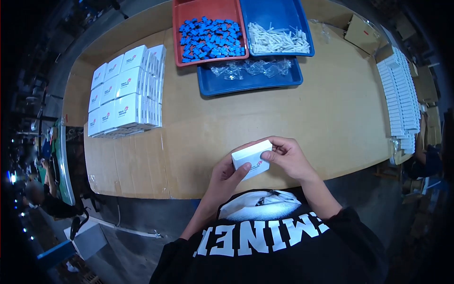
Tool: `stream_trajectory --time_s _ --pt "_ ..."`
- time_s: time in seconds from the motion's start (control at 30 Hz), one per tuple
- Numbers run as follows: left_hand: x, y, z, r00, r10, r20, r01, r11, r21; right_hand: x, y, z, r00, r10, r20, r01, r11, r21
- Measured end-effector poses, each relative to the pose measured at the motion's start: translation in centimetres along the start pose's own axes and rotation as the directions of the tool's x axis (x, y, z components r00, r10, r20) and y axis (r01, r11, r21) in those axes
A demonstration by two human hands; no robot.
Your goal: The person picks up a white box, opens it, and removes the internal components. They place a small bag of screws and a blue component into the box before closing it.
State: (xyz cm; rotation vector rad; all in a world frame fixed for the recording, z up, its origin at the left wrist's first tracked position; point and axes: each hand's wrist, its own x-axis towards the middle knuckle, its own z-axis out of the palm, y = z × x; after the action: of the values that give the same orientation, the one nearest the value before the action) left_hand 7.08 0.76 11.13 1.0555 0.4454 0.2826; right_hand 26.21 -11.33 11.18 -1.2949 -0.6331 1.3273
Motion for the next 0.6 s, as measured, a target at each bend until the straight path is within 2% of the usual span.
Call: stream_trajectory --time_s 0.07,0.13,0.2,0.4,0.53,0.6 --pt "0.0 0.1 0.1 1.0 -0.001 0.025 0.0 0.999 0.049 -0.3 -0.1 -0.1 0.999 -0.013 -0.03 0.014 0.998 0.053" --pt "0.1 0.2 0.5 0.999 0.002 0.043 -0.006 0.996 0.093 -0.3 0.2 -0.7 0.992 -0.076 0.101 0.065 0.991 0.116" --pt "0.1 0.3 1.1 0.999 0.038 0.028 -0.042 0.987 0.157 -0.4 0.2 -1.3 0.989 -0.078 0.127 0.062 0.989 0.132" --pt "-0.4 -0.3 0.6 0.996 -0.068 0.061 0.058 0.986 0.156 -0.5 -1.2 -1.7 0.97 -0.101 0.222 0.057 0.979 0.194" --pt "-0.6 0.2 0.8 0.994 -0.067 0.089 0.055 0.989 0.137 -0.3 -1.6 -2.2 0.942 -0.157 0.296 0.099 0.975 0.199" --pt "-0.6 0.1 0.8 0.994 -0.037 0.101 0.019 0.985 0.172 -0.5 -1.9 -2.1 0.952 -0.131 0.277 0.087 0.982 0.167"
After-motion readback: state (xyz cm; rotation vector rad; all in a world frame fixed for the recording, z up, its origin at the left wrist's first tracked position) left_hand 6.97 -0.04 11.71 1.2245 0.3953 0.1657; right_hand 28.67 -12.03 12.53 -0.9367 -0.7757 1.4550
